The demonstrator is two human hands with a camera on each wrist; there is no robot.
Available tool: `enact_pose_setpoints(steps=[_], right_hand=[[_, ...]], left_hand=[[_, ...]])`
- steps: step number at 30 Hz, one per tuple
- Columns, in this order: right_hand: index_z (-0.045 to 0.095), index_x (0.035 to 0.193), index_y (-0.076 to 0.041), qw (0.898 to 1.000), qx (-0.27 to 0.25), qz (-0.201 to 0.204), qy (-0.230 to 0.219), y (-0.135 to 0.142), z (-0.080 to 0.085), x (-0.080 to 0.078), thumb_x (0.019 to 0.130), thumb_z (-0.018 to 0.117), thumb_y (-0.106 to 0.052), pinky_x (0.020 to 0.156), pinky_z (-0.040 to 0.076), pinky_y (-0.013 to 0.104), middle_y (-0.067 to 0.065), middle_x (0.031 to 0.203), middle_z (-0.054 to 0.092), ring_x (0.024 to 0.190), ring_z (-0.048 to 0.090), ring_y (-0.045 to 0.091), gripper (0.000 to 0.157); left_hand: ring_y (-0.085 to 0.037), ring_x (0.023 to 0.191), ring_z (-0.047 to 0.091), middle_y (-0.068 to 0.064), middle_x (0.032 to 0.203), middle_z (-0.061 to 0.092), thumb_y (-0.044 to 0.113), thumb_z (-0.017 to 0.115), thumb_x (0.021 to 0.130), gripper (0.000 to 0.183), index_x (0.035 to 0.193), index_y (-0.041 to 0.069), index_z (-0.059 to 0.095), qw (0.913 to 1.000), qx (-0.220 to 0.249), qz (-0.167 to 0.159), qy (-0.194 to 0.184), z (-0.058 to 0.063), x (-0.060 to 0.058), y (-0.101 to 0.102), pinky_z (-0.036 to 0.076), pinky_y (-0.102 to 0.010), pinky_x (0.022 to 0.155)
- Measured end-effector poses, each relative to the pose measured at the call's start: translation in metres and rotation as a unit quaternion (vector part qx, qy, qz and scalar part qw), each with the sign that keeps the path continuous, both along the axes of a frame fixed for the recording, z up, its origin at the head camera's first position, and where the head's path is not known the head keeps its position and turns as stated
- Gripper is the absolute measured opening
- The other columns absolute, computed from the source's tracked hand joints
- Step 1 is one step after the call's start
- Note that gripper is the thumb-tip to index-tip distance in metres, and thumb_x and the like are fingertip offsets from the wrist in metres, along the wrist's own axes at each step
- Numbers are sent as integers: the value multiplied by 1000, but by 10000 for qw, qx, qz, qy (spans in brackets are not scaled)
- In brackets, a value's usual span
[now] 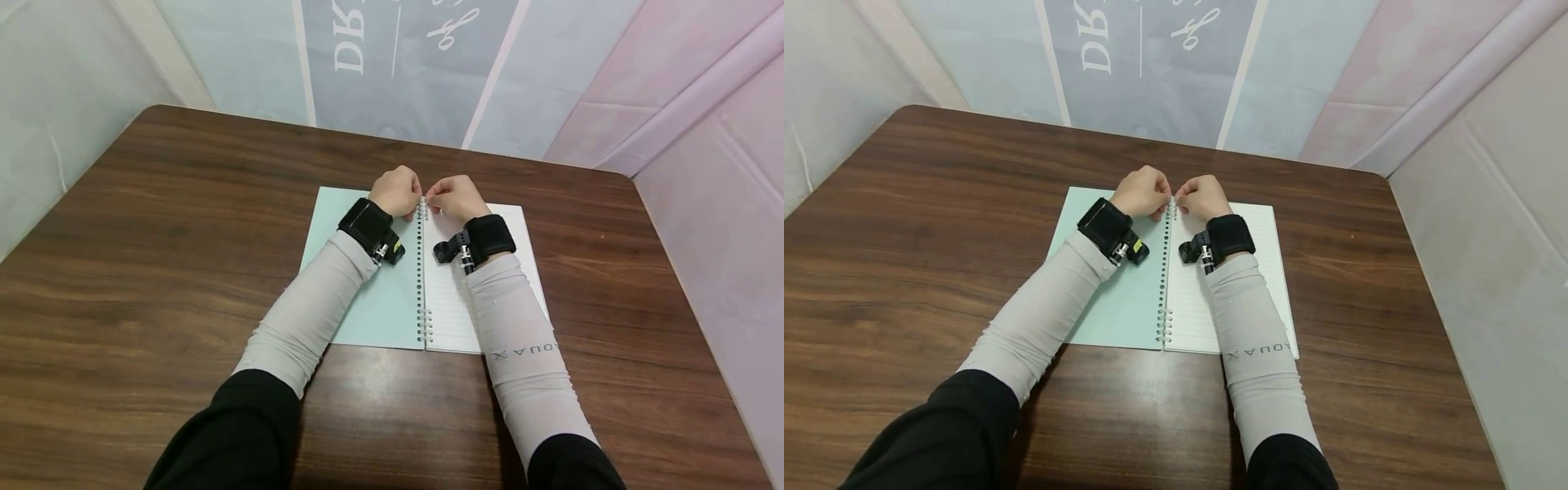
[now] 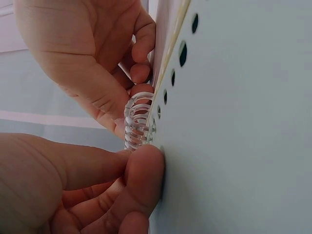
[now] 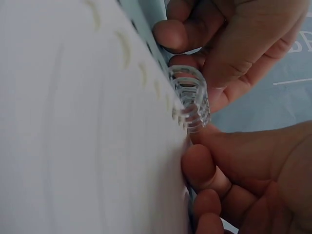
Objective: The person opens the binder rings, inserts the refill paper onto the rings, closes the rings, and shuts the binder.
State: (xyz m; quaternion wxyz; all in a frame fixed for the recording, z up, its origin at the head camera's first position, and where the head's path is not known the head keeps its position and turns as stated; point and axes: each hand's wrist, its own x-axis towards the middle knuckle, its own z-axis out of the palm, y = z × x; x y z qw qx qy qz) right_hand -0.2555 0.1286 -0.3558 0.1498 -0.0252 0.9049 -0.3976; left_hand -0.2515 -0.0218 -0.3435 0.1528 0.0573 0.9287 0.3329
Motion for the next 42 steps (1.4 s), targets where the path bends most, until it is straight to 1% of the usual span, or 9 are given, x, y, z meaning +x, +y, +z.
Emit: enact_pose_setpoints(steps=[6, 14, 22, 25, 29, 33, 36, 38, 42], right_hand=[[68, 103, 1, 9999, -83, -50, -41, 3, -1, 1, 99, 57, -10, 66, 35, 26, -2, 69, 57, 70, 46, 15, 16], [69, 105, 1, 9999, -98, -77, -72, 2, -2, 1, 99, 58, -11, 66, 36, 25, -3, 71, 58, 72, 46, 14, 17], [71, 103, 1, 9999, -46, -142, -81, 1, 0, 0, 98, 60, -11, 62, 35, 24, -1, 73, 59, 69, 46, 13, 17], [71, 103, 0, 9998, -27, -180, -72, 1, 1, 0, 98, 60, -11, 62, 35, 24, -2, 72, 59, 69, 46, 13, 17], [71, 104, 0, 9997, -65, -227, -82, 2, 2, -1, 99, 60, -12, 64, 37, 24, -2, 72, 59, 71, 46, 14, 17], [69, 106, 0, 9997, -103, -172, -138, 5, 3, -1, 99, 59, -13, 67, 39, 25, -2, 74, 60, 73, 48, 14, 18], [66, 105, -1, 9995, -200, -47, -250, 10, 4, 0, 99, 58, -14, 68, 39, 26, -1, 79, 61, 75, 49, 15, 16], [66, 105, -2, 9991, -158, 161, -349, 14, 5, 1, 100, 58, -15, 68, 39, 27, 1, 82, 62, 75, 50, 16, 16], [69, 104, -4, 9962, 240, 726, -416, 25, 7, 3, 99, 59, -18, 65, 37, 28, 1, 82, 63, 71, 47, 17, 18]], left_hand=[[-13, 55, 60, -1, 62, 62, 17, 51, 102, 20, 91, 9, 67, 9999, -99, -63, 15, -3, -2, 2, 39, -24, 54], [-11, 55, 61, -1, 64, 62, 17, 56, 100, 17, 89, 9, 66, 9999, 109, 72, 74, -8, -2, 0, 39, -24, 57], [-13, 55, 60, -1, 60, 61, 16, 56, 100, 18, 88, 9, 67, 9999, 47, 40, 114, -7, -3, 1, 39, -25, 56], [-13, 56, 60, -1, 60, 60, 17, 54, 101, 19, 89, 10, 66, 10000, 11, 41, 72, -6, -4, 2, 39, -25, 56], [-14, 57, 60, 0, 59, 61, 18, 55, 101, 19, 90, 9, 68, 9999, 42, 73, 112, -5, -4, 1, 38, -25, 56], [-14, 59, 58, -2, 62, 63, 17, 54, 100, 19, 90, 9, 68, 9996, 192, 74, 178, -7, -4, -1, 38, -25, 57], [-15, 65, 55, -5, 67, 65, 16, 54, 99, 18, 88, 8, 68, 9993, 358, -37, 89, -6, -2, -4, 37, -25, 61], [-15, 68, 53, -5, 71, 66, 15, 57, 96, 17, 85, 9, 68, 9988, 448, -194, -23, -5, -3, -8, 36, -25, 62], [-16, 73, 52, -3, 75, 65, 12, 62, 93, 12, 83, 8, 69, 9966, 570, -549, -218, -2, -1, -14, 35, -25, 65]])
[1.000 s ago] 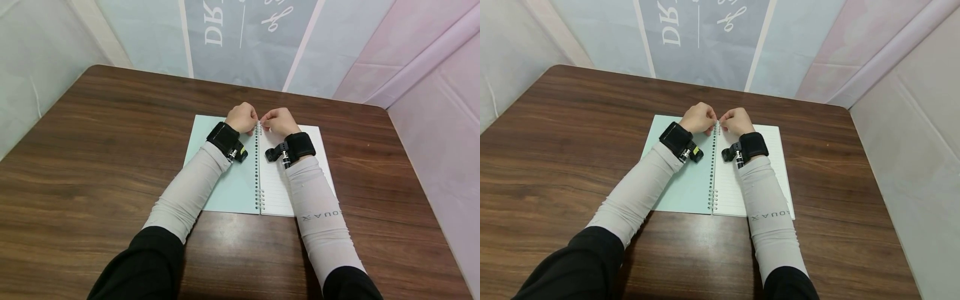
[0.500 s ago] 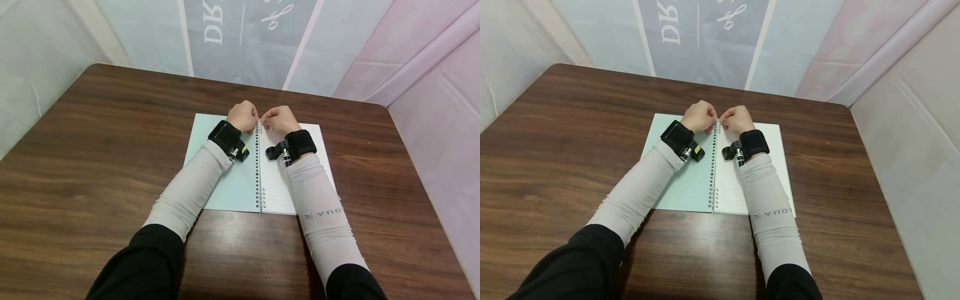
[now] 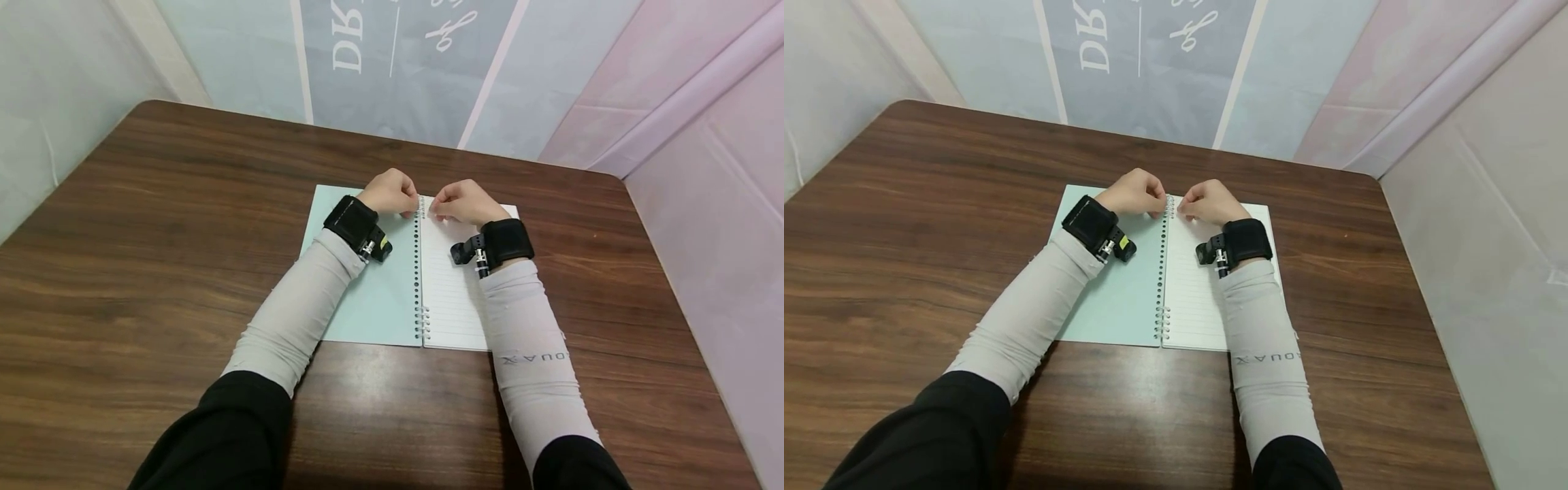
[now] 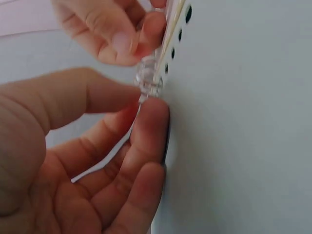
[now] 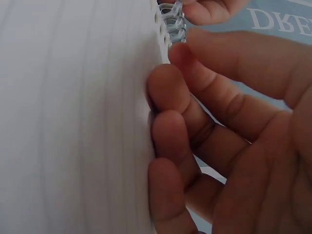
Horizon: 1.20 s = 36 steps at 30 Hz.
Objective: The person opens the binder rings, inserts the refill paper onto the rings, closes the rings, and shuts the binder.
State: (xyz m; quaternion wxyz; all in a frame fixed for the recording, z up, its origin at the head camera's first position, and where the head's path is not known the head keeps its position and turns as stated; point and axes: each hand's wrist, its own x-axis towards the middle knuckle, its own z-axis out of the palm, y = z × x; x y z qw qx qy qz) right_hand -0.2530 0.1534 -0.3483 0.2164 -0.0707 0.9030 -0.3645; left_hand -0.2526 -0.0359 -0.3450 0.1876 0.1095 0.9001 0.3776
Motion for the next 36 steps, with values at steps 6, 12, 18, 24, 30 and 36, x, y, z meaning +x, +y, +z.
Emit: enact_pose_setpoints(steps=[6, 12, 18, 24, 30, 36], right_hand=[[73, 101, -3, 9990, 196, 399, 62, 3, -2, 0, 96, 64, -16, 68, 32, 31, -1, 81, 65, 76, 43, 18, 16], [73, 98, -3, 9986, 209, 468, 122, 2, -2, 0, 95, 66, -15, 68, 32, 30, -2, 78, 64, 76, 43, 18, 14], [72, 95, -3, 9986, 182, 476, 172, 0, -3, 0, 93, 68, -14, 59, 28, 28, -3, 76, 59, 65, 37, 15, 11], [72, 94, -2, 9977, 273, 557, 287, -3, 1, 3, 93, 68, -11, 57, 29, 27, -2, 75, 59, 63, 38, 14, 10], [72, 93, -1, 9965, 325, 629, 437, -6, 5, 5, 93, 68, -10, 59, 32, 26, -1, 76, 61, 68, 42, 14, 10], [73, 95, -1, 9970, 307, 599, 380, -5, 3, 6, 92, 69, -11, 60, 32, 26, -2, 77, 63, 68, 42, 14, 11]], left_hand=[[-15, 73, 50, 3, 71, 59, 8, 66, 88, 4, 86, 7, 69, 9993, 39, -377, 0, 3, 0, -4, 37, -23, 65], [-14, 75, 50, 2, 77, 57, 7, 68, 87, 7, 93, 4, 70, 9981, 93, -609, -58, 1, -3, -6, 38, -22, 65], [-14, 77, 50, 2, 77, 57, 7, 71, 88, 4, 91, 5, 70, 9978, 290, -592, -94, -2, -3, -7, 39, -22, 67], [-14, 75, 50, 1, 77, 58, 7, 72, 88, 4, 89, 6, 69, 9980, 307, -539, -132, -1, -2, -7, 39, -23, 67], [-14, 75, 50, 3, 75, 58, 7, 72, 88, 4, 87, 6, 69, 9983, 275, -508, -116, 1, -1, -6, 38, -23, 66], [-14, 75, 50, 1, 77, 58, 8, 72, 89, 4, 89, 6, 68, 9980, 263, -570, -123, 1, 0, -7, 38, -23, 66]])
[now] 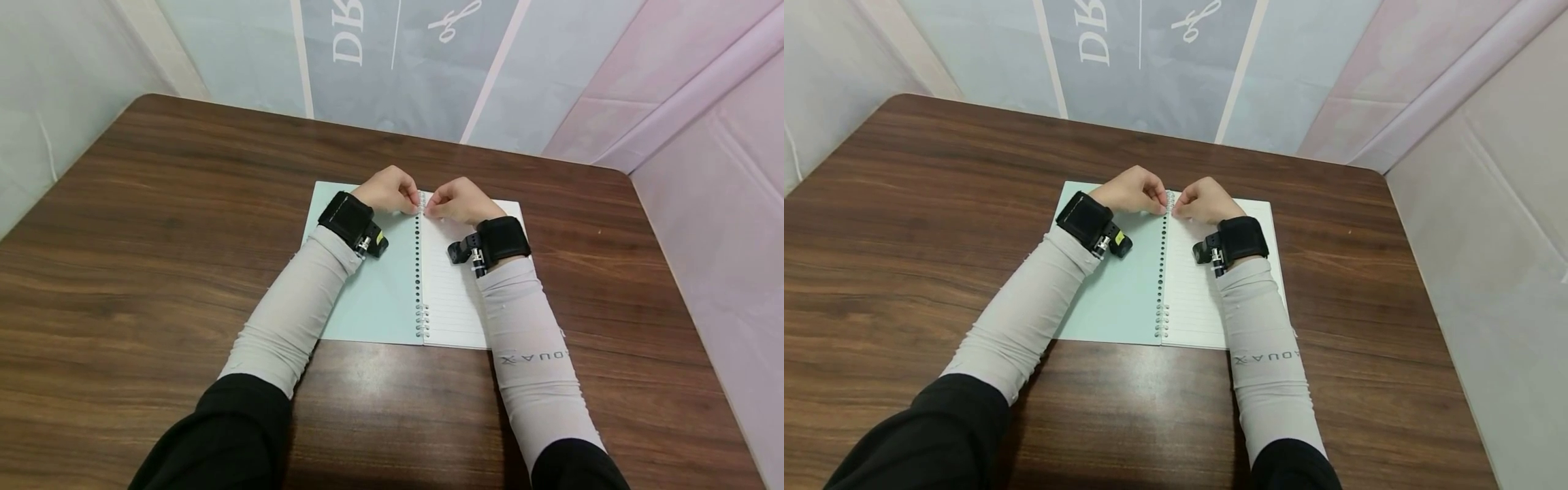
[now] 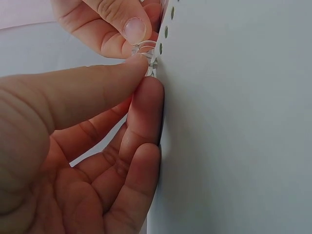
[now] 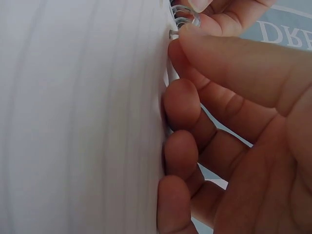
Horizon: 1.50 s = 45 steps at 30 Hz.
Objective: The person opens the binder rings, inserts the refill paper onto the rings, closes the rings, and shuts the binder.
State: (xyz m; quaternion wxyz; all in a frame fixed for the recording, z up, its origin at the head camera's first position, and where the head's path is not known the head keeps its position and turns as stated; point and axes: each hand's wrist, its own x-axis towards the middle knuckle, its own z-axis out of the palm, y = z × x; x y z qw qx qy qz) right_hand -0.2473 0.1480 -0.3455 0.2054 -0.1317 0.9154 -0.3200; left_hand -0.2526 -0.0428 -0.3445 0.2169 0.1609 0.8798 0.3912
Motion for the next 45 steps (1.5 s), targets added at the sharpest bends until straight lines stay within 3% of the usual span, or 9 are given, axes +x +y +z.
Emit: enact_pose_setpoints(steps=[8, 15, 18, 23, 29, 31, 36, 42, 45], right_hand=[[73, 94, -2, 9998, -73, -162, -72, -1, -5, -2, 93, 68, -13, 57, 29, 27, -3, 73, 60, 62, 38, 14, 12], [73, 100, -2, 9996, -101, -172, -208, -4, -15, -4, 95, 65, -14, 62, 33, 27, 0, 79, 66, 69, 43, 15, 15], [72, 103, -3, 9993, -67, -244, -260, -1, -15, -3, 97, 63, -17, 62, 34, 29, 3, 81, 66, 69, 44, 16, 18], [69, 112, -3, 9993, 21, -275, -254, 8, -8, 2, 99, 60, -22, 75, 42, 33, 12, 90, 70, 83, 55, 23, 24], [68, 116, -2, 9996, 170, -197, 56, 29, 2, 10, 102, 55, -23, 85, 44, 40, 17, 99, 71, 95, 58, 29, 28], [67, 117, -2, 9995, 219, -192, 121, 36, 6, 14, 103, 54, -25, 88, 45, 44, 18, 103, 71, 100, 60, 30, 30], [65, 121, -4, 9987, 395, -217, 247, 52, 19, 26, 103, 52, -27, 99, 43, 53, 20, 118, 67, 116, 58, 33, 32], [64, 123, -3, 9970, 585, -188, 474, 66, 34, 40, 103, 53, -29, 103, 41, 58, 21, 129, 61, 125, 53, 39, 34], [65, 123, -4, 9955, 720, -125, 597, 75, 36, 46, 103, 53, -30, 103, 41, 59, 23, 132, 60, 126, 52, 41, 35]], left_hand=[[-14, 75, 50, 1, 76, 58, 8, 71, 90, 5, 86, 8, 68, 9998, -118, -5, 140, -4, -1, 0, 39, -23, 66], [-17, 77, 59, -5, 86, 66, 13, 64, 96, 11, 99, 6, 71, 9990, -283, -295, 178, -3, 5, -11, 44, -26, 68], [-19, 82, 60, -8, 93, 68, 17, 62, 98, 16, 101, 5, 72, 9976, -336, -462, 383, 2, 10, -18, 46, -29, 74], [-20, 93, 59, -7, 102, 70, 20, 63, 97, 16, 99, 8, 73, 9915, -692, -688, 863, 10, 21, -35, 48, -34, 84], [-30, 120, 55, -11, 126, 61, 24, 64, 97, 20, 108, 9, 72, 9792, -1193, -814, 1428, 23, 48, -61, 45, -45, 102], [-33, 122, 53, -12, 130, 59, 25, 65, 96, 22, 110, 9, 71, 9738, -1318, -926, 1605, 27, 59, -69, 45, -48, 102], [-29, 122, 52, -4, 129, 60, 34, 69, 92, 31, 115, 13, 69, 9556, -1530, -1295, 2162, 34, 91, -87, 49, -52, 90], [-24, 112, 58, 0, 121, 65, 47, 76, 84, 49, 119, 15, 67, 9253, -1625, -1550, 3056, 35, 131, -101, 52, -38, 66], [-22, 110, 60, 0, 119, 66, 50, 78, 80, 55, 120, 14, 67, 9125, -1702, -1580, 3368, 31, 147, -103, 50, -34, 63]])
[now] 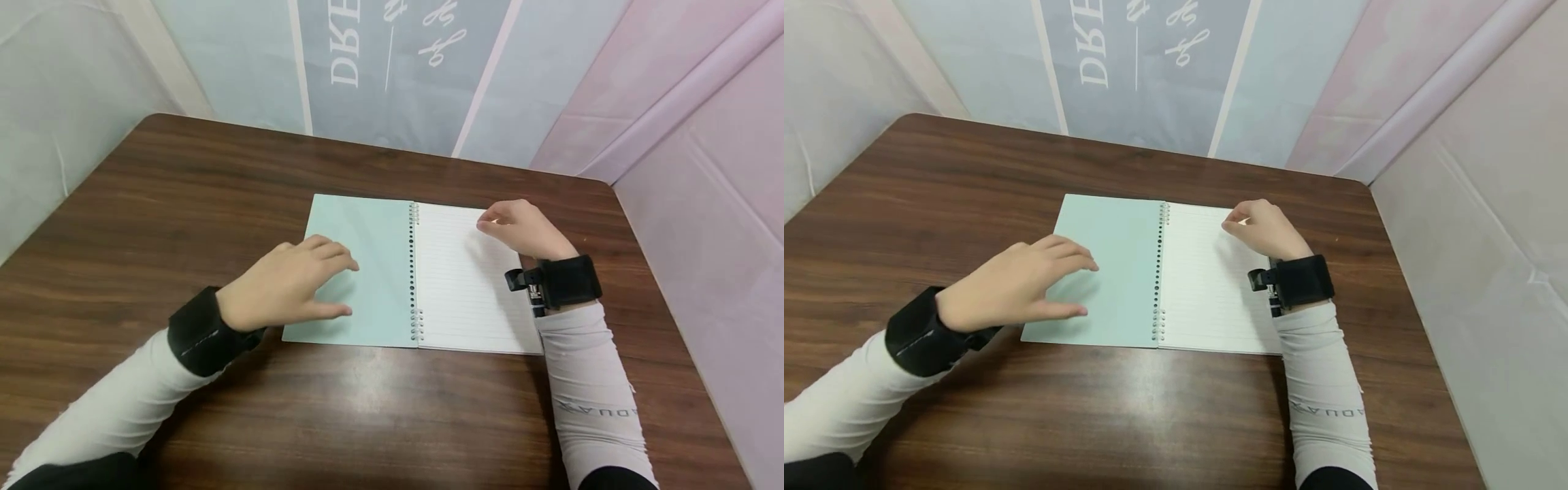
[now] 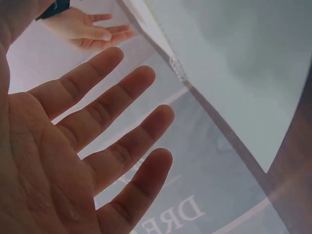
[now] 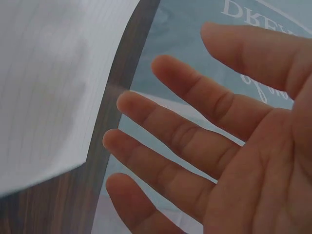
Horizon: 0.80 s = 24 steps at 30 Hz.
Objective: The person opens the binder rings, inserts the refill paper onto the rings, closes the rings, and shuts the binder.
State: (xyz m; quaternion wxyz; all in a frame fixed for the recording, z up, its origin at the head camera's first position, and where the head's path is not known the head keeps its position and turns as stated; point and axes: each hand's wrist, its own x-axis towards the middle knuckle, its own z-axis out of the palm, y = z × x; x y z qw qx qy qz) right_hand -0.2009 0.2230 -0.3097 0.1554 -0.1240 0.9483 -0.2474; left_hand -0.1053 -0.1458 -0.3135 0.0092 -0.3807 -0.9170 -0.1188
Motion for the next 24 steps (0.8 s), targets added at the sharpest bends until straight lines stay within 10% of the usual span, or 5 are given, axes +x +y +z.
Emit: enact_pose_setpoints(steps=[24], right_hand=[[47, 143, 5, 9982, 426, 323, -284, 24, -16, 20, 104, 52, -29, 102, 41, 61, 32, 142, 49, 129, 49, 44, 53]], left_hand=[[-23, 87, 61, -1, 106, 67, 62, 76, 75, 66, 117, 13, 63, 9962, -644, 385, 454, -25, 42, 17, 51, -35, 60]])
